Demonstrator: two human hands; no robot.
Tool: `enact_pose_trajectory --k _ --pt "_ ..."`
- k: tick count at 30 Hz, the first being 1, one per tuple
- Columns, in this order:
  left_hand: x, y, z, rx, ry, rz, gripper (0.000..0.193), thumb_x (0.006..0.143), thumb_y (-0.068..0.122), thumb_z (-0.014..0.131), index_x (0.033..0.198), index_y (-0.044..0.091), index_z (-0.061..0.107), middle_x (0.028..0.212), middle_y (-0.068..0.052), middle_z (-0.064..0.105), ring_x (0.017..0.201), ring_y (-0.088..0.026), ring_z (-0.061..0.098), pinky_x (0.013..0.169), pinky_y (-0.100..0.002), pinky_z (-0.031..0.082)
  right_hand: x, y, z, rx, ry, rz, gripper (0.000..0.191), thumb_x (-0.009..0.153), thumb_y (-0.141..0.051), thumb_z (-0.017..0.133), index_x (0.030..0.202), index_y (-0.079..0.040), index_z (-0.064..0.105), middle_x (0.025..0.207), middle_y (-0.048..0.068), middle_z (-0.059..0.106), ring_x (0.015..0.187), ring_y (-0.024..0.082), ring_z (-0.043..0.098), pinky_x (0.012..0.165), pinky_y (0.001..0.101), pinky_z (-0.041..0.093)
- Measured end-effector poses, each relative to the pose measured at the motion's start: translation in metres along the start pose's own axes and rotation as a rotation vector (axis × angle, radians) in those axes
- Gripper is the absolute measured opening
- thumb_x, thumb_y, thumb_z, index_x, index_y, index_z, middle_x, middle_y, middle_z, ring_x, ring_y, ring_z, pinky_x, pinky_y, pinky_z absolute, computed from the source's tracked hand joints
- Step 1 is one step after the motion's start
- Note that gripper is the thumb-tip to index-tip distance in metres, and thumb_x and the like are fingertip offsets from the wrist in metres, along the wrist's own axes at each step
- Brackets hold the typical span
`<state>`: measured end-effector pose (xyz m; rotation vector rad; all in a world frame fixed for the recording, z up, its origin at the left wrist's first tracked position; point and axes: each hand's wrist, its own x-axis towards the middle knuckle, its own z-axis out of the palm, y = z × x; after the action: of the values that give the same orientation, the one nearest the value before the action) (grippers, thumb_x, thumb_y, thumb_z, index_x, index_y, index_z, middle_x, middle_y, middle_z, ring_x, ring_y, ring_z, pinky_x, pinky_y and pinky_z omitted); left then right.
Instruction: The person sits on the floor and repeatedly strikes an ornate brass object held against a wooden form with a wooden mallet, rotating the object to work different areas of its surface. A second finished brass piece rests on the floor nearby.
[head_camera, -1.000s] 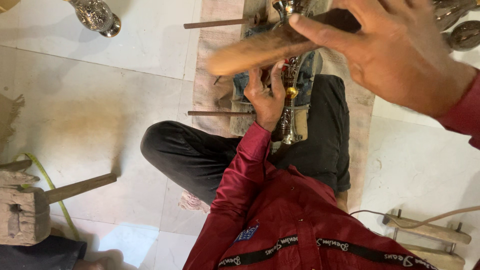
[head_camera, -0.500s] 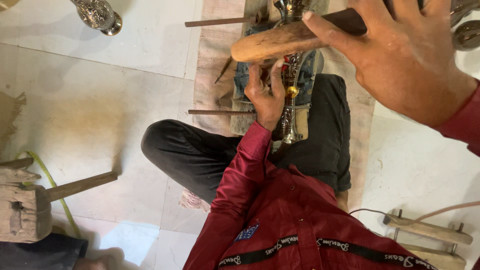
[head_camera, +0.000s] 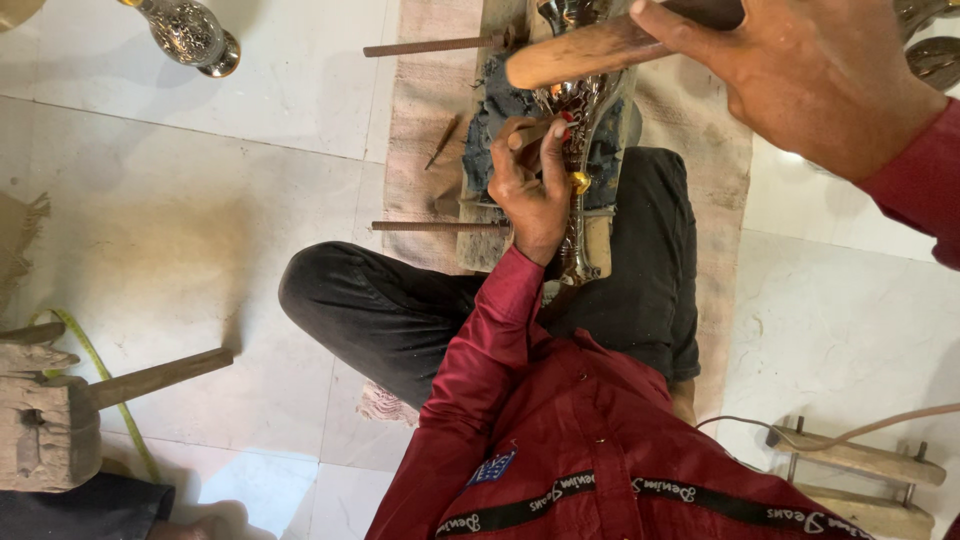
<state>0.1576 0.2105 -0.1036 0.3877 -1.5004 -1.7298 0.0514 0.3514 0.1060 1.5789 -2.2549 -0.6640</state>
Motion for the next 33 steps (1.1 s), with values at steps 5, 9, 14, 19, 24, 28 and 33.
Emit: enact_pose_trajectory --k 5,9,14,19,24,28,33 --pt "0.003 0.003 0.001 -0.029 -0.005 0.015 0.026 0.104 0.001 0.067 0.125 -0.001 0.052 0.106 -0.011 0.074 0.096 -0.013 0.073 0.085 -0.025 0.061 0.002 -0.004 -0.019 -0.112 0.141 -0.039 0.045 0.105 -0.009 0.071 0.148 -0.018 0.064 0.109 0.001 0.056 0.091 0.011 0.055 0.073 0.0267 0.039" --pt "0.005 0.005 0.001 -0.065 -0.016 0.041 0.020 0.104 0.001 0.067 0.119 -0.001 0.054 0.108 -0.012 0.072 0.093 -0.012 0.073 0.081 -0.022 0.062 0.012 -0.008 -0.037 0.080 0.156 -0.049 0.051 0.101 -0.012 0.071 0.150 -0.024 0.069 0.118 0.006 0.061 0.095 0.016 0.055 0.078 0.0323 0.043" --pt "0.006 0.007 -0.007 0.194 -0.040 0.111 0.017 0.096 -0.001 0.069 0.112 -0.004 0.066 0.104 -0.012 0.074 0.092 -0.020 0.075 0.083 -0.032 0.060 0.017 -0.019 -0.065 -0.098 0.213 -0.178 0.044 0.109 -0.028 0.067 0.154 -0.031 0.065 0.118 0.001 0.061 0.112 0.021 0.055 0.091 0.0388 0.039" --pt "0.005 0.006 -0.009 0.154 -0.023 0.168 0.020 0.094 -0.001 0.068 0.114 -0.004 0.067 0.108 -0.014 0.073 0.094 -0.025 0.074 0.085 -0.036 0.059 0.025 -0.029 -0.077 -0.174 0.198 -0.195 0.044 0.104 -0.033 0.065 0.147 -0.033 0.069 0.116 -0.002 0.060 0.111 0.020 0.053 0.095 0.0403 0.034" --pt "0.008 0.006 -0.005 0.191 -0.032 0.021 0.019 0.092 0.002 0.070 0.110 -0.003 0.068 0.096 -0.013 0.072 0.084 -0.023 0.071 0.074 -0.032 0.056 0.036 -0.033 -0.087 -0.091 0.185 -0.202 0.044 0.106 -0.031 0.066 0.150 -0.034 0.067 0.115 0.000 0.060 0.109 0.021 0.052 0.098 0.0423 0.038" --pt "0.007 0.010 -0.006 0.153 -0.015 0.138 0.021 0.096 0.003 0.071 0.113 -0.006 0.062 0.096 -0.015 0.069 0.084 -0.025 0.069 0.073 -0.036 0.055 0.039 -0.035 -0.092 -0.227 0.201 -0.232 0.048 0.100 -0.033 0.067 0.147 -0.042 0.065 0.109 -0.003 0.059 0.104 0.018 0.052 0.097 0.0427 0.037" --pt "0.006 0.006 -0.006 0.116 0.037 0.120 0.011 0.101 0.004 0.067 0.112 0.002 0.064 0.091 -0.007 0.073 0.067 -0.012 0.070 0.057 -0.025 0.058 0.022 -0.031 -0.081 -0.345 0.153 -0.172 0.046 0.100 -0.039 0.066 0.146 -0.033 0.065 0.107 -0.001 0.061 0.097 0.019 0.051 0.093 0.0433 0.038"
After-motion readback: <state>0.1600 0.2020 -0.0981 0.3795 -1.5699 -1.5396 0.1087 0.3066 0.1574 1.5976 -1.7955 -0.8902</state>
